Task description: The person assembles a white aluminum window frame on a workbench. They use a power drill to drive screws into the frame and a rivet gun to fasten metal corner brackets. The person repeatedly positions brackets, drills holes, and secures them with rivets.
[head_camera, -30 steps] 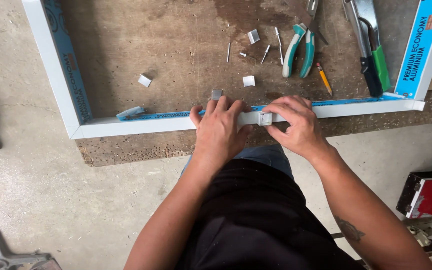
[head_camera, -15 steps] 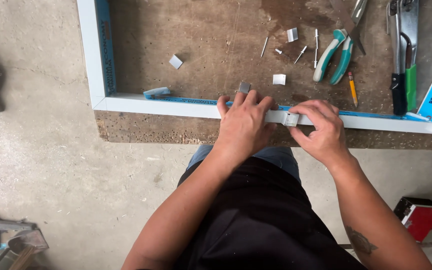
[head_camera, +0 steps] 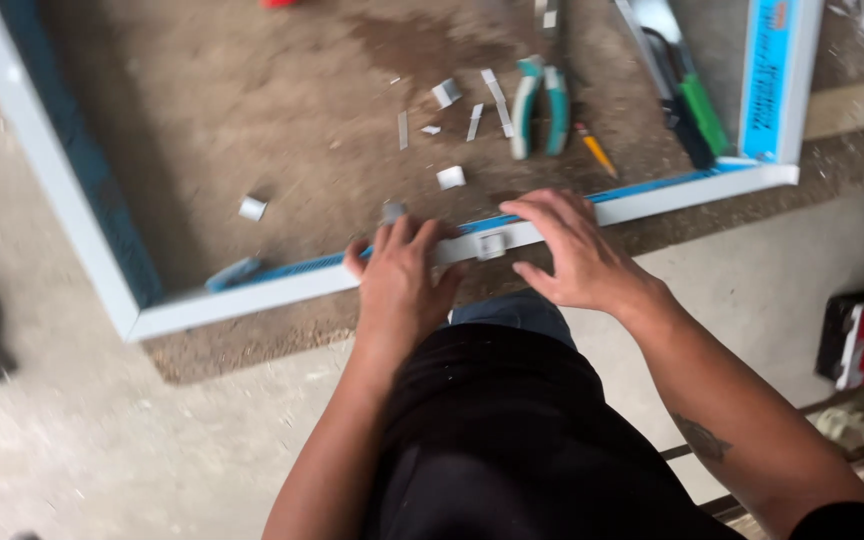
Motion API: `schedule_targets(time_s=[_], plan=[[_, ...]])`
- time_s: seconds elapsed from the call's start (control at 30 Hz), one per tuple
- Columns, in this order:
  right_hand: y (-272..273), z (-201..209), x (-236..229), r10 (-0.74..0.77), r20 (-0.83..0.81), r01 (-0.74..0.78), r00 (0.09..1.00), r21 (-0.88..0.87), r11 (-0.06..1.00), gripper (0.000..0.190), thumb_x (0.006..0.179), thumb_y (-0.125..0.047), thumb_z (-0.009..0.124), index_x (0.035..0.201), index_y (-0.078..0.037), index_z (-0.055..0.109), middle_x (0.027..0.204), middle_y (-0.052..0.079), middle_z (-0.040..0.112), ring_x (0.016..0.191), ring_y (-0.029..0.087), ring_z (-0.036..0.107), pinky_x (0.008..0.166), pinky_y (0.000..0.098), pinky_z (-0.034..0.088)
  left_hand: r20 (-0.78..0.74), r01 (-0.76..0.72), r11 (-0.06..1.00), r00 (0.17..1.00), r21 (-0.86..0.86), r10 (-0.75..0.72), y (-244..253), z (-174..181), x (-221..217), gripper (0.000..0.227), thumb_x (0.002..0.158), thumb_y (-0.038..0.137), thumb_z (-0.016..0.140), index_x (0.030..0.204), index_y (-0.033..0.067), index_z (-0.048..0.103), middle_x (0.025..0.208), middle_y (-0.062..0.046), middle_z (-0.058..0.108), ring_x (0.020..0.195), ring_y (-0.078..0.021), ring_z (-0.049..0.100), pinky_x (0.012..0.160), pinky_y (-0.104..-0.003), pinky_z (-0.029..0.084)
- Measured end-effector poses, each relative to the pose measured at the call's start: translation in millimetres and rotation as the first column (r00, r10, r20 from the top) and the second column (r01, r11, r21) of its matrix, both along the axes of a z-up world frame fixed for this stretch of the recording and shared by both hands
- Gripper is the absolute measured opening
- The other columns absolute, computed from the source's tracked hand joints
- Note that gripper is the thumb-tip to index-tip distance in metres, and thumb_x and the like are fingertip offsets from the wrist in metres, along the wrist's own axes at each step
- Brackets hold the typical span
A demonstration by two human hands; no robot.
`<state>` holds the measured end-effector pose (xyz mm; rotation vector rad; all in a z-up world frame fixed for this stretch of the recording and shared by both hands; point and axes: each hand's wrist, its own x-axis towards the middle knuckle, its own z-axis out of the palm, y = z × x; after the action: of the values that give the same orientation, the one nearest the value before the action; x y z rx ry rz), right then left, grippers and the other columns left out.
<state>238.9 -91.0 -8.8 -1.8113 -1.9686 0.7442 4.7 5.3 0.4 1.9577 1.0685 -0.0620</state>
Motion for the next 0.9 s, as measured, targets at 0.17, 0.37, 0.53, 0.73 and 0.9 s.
schedule_targets(time_s=[0.17, 0.37, 0.53, 0.73, 0.9], plan=[[-12, -2, 16, -0.084, -0.029, 0.085, 0.996, 0.030, 0.996, 0.070, 0.074, -0.011, 0.084, 0.138, -0.003, 0.058, 0.123, 0.019, 0.061, 0.117, 0.042, 0.057, 0.102, 0.0515, 0.040, -0.094, 0.043, 0.999, 0.995, 0.004, -0.043, -1, 2, 10, 0.045, 0.080, 0.032, 0.081, 0.122, 0.0288, 0.064, 0.117, -0.003, 0.060, 0.117, -0.0277, 0.055, 0.103, -0.063, 0.030], [-17, 1, 27, -0.115, -0.069, 0.115, 0.991, -0.010, 0.993, 0.071, 0.077, -0.013, 0.084, 0.143, -0.007, 0.057, 0.120, 0.015, 0.062, 0.116, 0.035, 0.057, 0.103, 0.0492, 0.038, -0.177, 0.026, 0.997, 0.984, -0.067, -0.038, 0, 5, 22, 0.049, 0.082, 0.042, 0.080, 0.127, 0.0319, 0.065, 0.118, -0.001, 0.062, 0.119, -0.0257, 0.058, 0.104, -0.063, 0.031], [-17, 6, 30, -0.112, -0.138, 0.114, 0.984, 0.010, 0.993, 0.070, 0.080, -0.010, 0.082, 0.145, -0.006, 0.053, 0.117, 0.017, 0.063, 0.113, 0.037, 0.060, 0.104, 0.0509, 0.039, -0.191, -0.014, 0.995, 0.982, -0.095, -0.005, 1, 8, 27, 0.047, 0.083, 0.045, 0.078, 0.127, 0.0333, 0.065, 0.117, 0.002, 0.062, 0.115, -0.0231, 0.061, 0.103, -0.056, 0.033], [-18, 4, 32, -0.081, -0.091, 0.078, 0.993, -0.031, 0.996, 0.071, 0.083, -0.019, 0.082, 0.146, -0.011, 0.052, 0.118, 0.014, 0.062, 0.115, 0.033, 0.059, 0.105, 0.0502, 0.038, -0.194, -0.028, 0.994, 0.981, -0.102, 0.008, 2, 6, 28, 0.048, 0.082, 0.045, 0.078, 0.127, 0.0314, 0.066, 0.118, 0.000, 0.063, 0.117, -0.0247, 0.061, 0.105, -0.059, 0.031], [-7, 13, 23, -0.043, -0.052, 0.040, 0.998, -0.056, 0.998, 0.072, 0.079, -0.029, 0.087, 0.143, -0.012, 0.057, 0.115, 0.013, 0.064, 0.111, 0.032, 0.060, 0.102, 0.0524, 0.038, -0.170, -0.035, 0.995, 0.985, -0.091, 0.020, 1, 13, 31, 0.047, 0.084, 0.045, 0.078, 0.126, 0.0271, 0.067, 0.116, -0.003, 0.063, 0.116, -0.0279, 0.062, 0.102, -0.058, 0.031]])
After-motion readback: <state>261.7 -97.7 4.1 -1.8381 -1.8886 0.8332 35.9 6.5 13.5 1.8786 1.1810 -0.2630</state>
